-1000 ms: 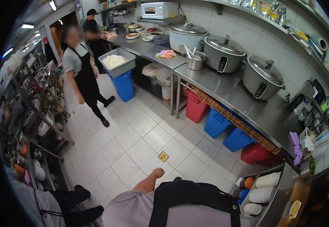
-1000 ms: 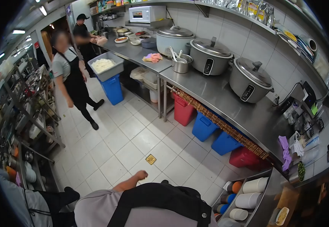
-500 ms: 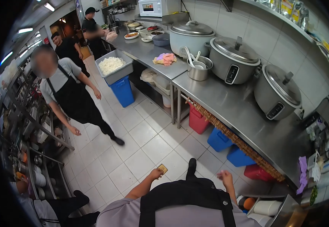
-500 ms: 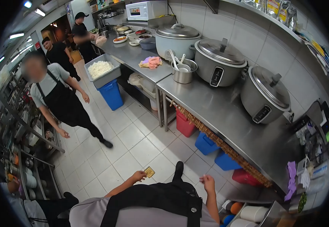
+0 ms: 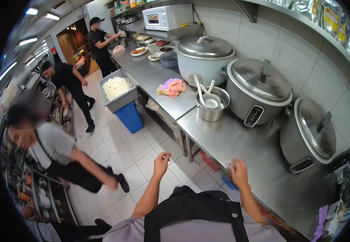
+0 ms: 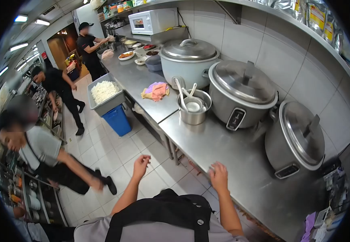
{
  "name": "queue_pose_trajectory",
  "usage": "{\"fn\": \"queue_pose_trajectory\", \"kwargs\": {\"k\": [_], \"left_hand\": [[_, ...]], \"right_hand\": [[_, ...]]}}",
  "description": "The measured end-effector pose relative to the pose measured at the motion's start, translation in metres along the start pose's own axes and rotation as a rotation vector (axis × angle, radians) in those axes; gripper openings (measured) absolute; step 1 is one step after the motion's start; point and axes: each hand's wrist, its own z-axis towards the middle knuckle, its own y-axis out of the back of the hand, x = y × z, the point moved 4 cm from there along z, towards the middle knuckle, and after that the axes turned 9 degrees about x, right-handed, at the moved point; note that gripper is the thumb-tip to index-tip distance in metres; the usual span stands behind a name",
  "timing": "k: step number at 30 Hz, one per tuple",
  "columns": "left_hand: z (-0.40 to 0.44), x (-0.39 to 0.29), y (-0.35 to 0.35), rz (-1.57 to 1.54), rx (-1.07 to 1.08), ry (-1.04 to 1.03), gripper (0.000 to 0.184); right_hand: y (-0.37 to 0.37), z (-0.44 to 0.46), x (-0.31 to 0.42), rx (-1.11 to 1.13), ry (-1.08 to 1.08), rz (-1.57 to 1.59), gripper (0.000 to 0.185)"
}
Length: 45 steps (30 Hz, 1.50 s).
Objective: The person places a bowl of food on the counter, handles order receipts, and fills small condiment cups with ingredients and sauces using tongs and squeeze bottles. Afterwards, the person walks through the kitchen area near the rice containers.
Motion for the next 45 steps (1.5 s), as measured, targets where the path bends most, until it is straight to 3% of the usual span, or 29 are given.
{"fn": "queue_pose_trajectory", "kwargs": {"k": [4, 5, 6, 7, 8, 10, 12, 13, 15, 17, 20, 23, 25, 28, 38, 40, 45], "left_hand": [[0.121, -0.162, 0.014, 0.144, -0.010, -0.464, 0.017], [0.156, -0.200, 0.019, 0.214, 0.038, -0.436, 0.018], [0.191, -0.238, 0.018, 0.269, -0.022, -0.693, 0.019], [0.228, -0.274, 0.016, 0.285, 0.097, -0.663, 0.018], [0.265, -0.309, 0.012, 0.379, 0.105, -0.825, 0.018], [0.346, -0.362, -0.006, 0.493, 0.175, -0.847, 0.022], [0.434, -0.396, -0.031, 0.714, 0.117, -1.019, 0.025], [0.477, -0.410, -0.045, 0.818, 0.142, -1.003, 0.033], [0.555, -0.424, -0.070, 0.870, 0.153, -1.059, 0.036], [0.611, -0.431, -0.095, 1.241, 0.088, -0.946, 0.037], [0.672, -0.436, -0.123, 1.388, 0.028, -0.874, 0.031], [0.713, -0.436, -0.146, 1.557, 0.186, -0.816, 0.024], [0.725, -0.434, -0.150, 1.567, 0.173, -0.934, 0.024], [0.724, -0.435, -0.147, 1.637, 0.317, -1.052, 0.025], [0.730, -0.429, -0.146, 1.553, 0.395, -1.020, 0.023], [0.741, -0.423, -0.147, 1.495, 0.350, -1.111, 0.028], [0.728, -0.427, -0.146, 1.520, 0.346, -0.890, 0.032]], "right_hand": [[-0.027, 0.022, -0.001, -0.061, -0.013, -0.162, 0.034], [-0.025, 0.026, 0.005, -0.065, -0.046, -0.152, 0.034], [-0.024, 0.029, 0.009, -0.068, -0.081, -0.141, 0.034], [-0.027, 0.026, 0.011, -0.079, -0.103, -0.141, 0.034], [-0.030, 0.027, 0.008, -0.075, -0.159, -0.143, 0.033], [-0.032, 0.041, 0.005, -0.095, -0.235, -0.160, 0.032], [-0.034, 0.043, 0.008, -0.198, -0.411, -0.162, 0.029], [-0.036, 0.047, 0.013, -0.214, -0.435, -0.177, 0.029], [-0.043, 0.056, 0.019, -0.273, -0.546, -0.221, 0.031], [-0.050, 0.061, 0.018, -0.317, -0.603, -0.245, 0.035], [-0.052, 0.063, 0.019, -0.332, -0.641, -0.274, 0.033], [-0.053, 0.067, 0.016, -0.348, -0.649, -0.295, 0.032], [-0.049, 0.069, 0.021, -0.361, -0.623, -0.323, 0.030], [-0.052, 0.066, 0.015, -0.358, -0.662, -0.307, 0.031], [-0.050, 0.071, 0.020, -0.358, -0.674, -0.318, 0.031], [-0.050, 0.072, 0.018, -0.357, -0.665, -0.322, 0.031], [-0.051, 0.070, 0.020, -0.365, -0.671, -0.341, 0.032]]}}
